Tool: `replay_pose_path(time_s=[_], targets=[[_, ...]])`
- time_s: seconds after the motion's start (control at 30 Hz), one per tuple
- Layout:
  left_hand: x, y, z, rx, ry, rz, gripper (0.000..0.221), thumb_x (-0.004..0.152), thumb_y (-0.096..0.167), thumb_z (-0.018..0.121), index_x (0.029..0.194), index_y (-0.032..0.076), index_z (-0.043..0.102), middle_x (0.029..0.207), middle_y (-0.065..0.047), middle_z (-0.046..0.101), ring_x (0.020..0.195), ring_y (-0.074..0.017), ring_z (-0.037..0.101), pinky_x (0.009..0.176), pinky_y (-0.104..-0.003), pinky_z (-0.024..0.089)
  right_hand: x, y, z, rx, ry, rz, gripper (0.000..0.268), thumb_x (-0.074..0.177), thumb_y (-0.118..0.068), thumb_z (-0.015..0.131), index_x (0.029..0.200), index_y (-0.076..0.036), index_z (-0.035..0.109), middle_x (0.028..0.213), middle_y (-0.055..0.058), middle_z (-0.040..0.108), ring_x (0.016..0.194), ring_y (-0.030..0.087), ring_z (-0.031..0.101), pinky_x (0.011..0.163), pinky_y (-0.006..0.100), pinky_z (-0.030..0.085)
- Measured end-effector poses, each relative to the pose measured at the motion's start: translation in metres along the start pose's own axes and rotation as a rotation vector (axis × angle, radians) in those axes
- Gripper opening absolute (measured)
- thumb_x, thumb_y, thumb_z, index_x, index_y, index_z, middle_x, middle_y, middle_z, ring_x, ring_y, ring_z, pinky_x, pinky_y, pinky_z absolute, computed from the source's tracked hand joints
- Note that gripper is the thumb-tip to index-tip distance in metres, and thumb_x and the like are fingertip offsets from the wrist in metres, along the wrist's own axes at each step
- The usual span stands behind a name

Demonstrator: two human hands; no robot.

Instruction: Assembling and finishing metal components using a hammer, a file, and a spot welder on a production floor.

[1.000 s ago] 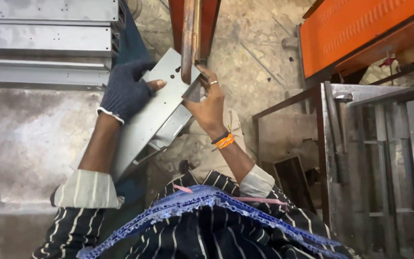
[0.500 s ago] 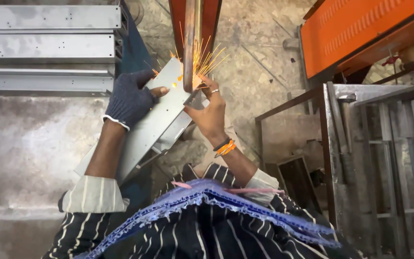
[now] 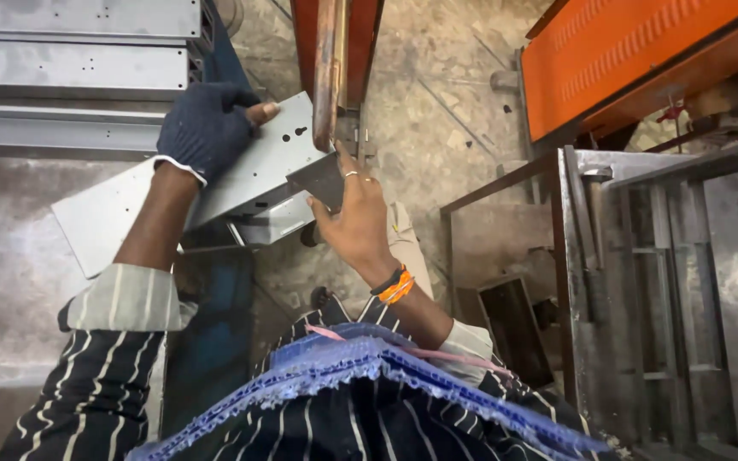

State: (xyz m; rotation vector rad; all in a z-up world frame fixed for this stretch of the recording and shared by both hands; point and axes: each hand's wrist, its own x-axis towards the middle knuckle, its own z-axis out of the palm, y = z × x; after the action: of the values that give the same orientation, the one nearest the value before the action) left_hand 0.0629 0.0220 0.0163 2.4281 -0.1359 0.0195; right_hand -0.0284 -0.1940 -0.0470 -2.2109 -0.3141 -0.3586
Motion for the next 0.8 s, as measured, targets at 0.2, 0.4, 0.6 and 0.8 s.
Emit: replay_pose_path(time_s=[0.2,0.4,0.6,0.8], targets=[[0.003,-0.003,0.003,-0.041,0.016,-0.014,0.043,0.090,0.048,0.074,0.103,0.007,0.080,0.085,-0.013,0.075,0.078,-0.0274,0.073,0.074,-0.041,0.054,0.007,-0.007,-0.009,-0.090,-0.093,0.154,0.079,0.083,-0.018,0.080,0.152,-0.005,0.044,0.115,0.022,0.070,0.104,0.039,0.066,0.090,0.047,0.052],[-0.005,-0.009,0.011,-0.125,0.030,-0.096,0.042,0.088,0.045,0.076,0.091,0.003,0.080,0.078,-0.013,0.075,0.074,-0.0244,0.073,0.073,-0.039,0.054,0.001,0.011,-0.005,-0.073,-0.091,0.108,0.076,0.084,-0.007,0.071,0.155,-0.012,0.046,0.101,0.020,0.070,0.096,0.039,0.064,0.086,0.047,0.052],[-0.018,-0.014,0.014,-0.160,0.114,-0.056,0.043,0.089,0.043,0.077,0.087,0.000,0.077,0.069,-0.018,0.068,0.061,-0.0242,0.067,0.064,-0.039,0.050,0.001,0.019,-0.005,-0.022,0.047,0.017,0.061,0.086,-0.006,0.069,0.145,-0.015,0.058,0.104,0.013,0.074,0.093,0.037,0.064,0.084,0.047,0.052],[-0.049,-0.014,0.031,-0.333,0.177,-0.175,0.060,0.106,0.046,0.064,0.076,-0.005,0.066,0.059,-0.010,0.051,0.059,-0.0139,0.043,0.056,-0.039,0.036,0.003,0.035,-0.013,-0.117,0.165,-0.015,0.019,0.100,-0.013,0.066,0.117,-0.014,0.075,0.089,0.009,0.075,0.076,0.034,0.062,0.071,0.046,0.050]])
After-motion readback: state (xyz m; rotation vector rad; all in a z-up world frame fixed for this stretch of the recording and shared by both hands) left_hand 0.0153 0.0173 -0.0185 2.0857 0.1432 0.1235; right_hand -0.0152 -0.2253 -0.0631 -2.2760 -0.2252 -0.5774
